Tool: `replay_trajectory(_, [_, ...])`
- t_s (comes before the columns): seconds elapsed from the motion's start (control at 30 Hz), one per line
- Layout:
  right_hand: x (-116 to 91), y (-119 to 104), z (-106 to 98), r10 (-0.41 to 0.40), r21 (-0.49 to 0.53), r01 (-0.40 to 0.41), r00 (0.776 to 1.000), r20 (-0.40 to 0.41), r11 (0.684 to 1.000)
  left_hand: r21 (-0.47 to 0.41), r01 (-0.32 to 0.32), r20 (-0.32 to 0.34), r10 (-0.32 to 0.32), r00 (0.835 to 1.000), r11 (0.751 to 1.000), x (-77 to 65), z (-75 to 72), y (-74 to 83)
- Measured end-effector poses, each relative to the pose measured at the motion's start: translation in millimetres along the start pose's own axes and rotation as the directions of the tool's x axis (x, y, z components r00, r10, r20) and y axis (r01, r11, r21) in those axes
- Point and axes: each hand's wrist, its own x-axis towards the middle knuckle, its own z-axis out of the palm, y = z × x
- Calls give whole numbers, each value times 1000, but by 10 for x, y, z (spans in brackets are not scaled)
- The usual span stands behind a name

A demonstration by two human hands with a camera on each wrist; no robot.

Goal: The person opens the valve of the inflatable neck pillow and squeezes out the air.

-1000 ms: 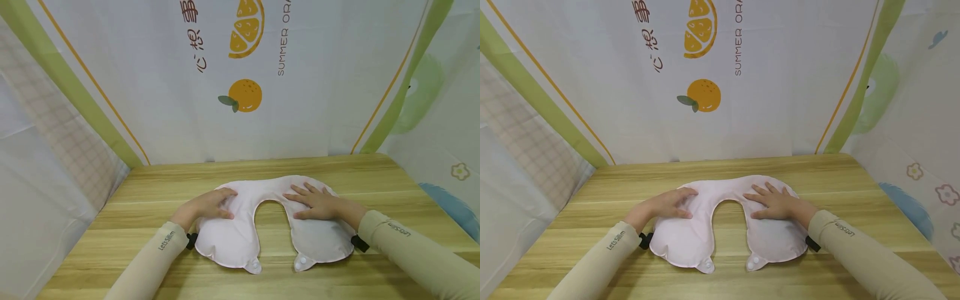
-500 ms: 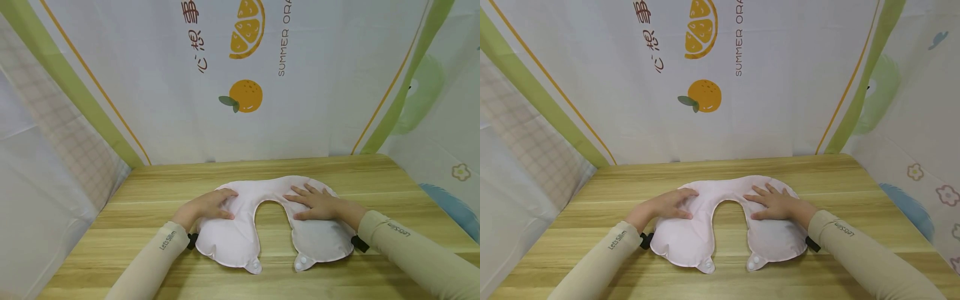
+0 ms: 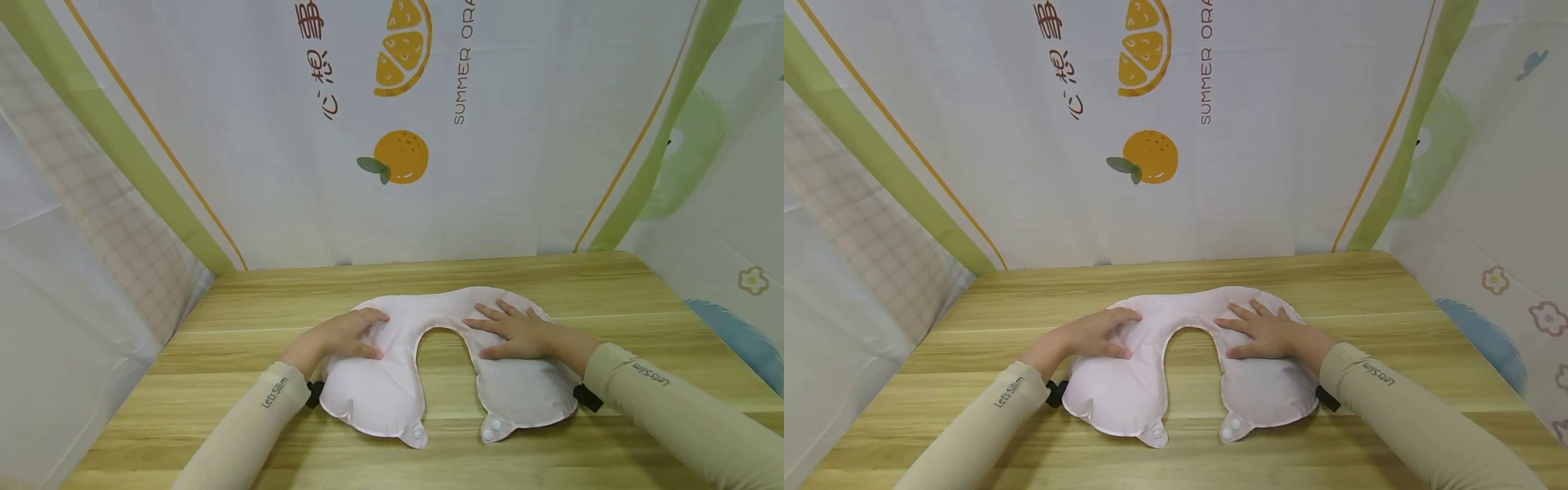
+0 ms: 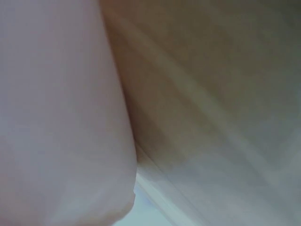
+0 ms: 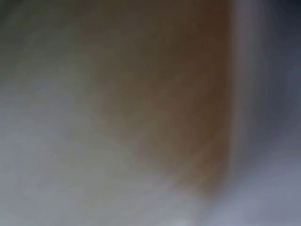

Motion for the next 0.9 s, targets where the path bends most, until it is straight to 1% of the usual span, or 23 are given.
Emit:
replay_trajectory(0.23, [1, -2, -3, 3, -7, -3, 1000, -4, 1000, -1, -1, 5, 1, 1000, 1000, -10, -10, 22])
replay_trajectory(0.5, [6, -5, -5, 6, -9, -6, 1000, 4, 1000, 9, 10, 6, -10, 1000, 1000, -8, -10, 12])
replay_trajectory(0.73, [3, -20, -9, 18, -2, -18, 1000, 15, 1000, 7, 4, 4, -4, 1000, 1000, -10, -4, 8])
replay_trajectory(0.9, [5, -23, -1, 23, -7, -23, 1000, 17, 1000, 22, -3, -2, 3, 1000, 1000, -13, 3, 12])
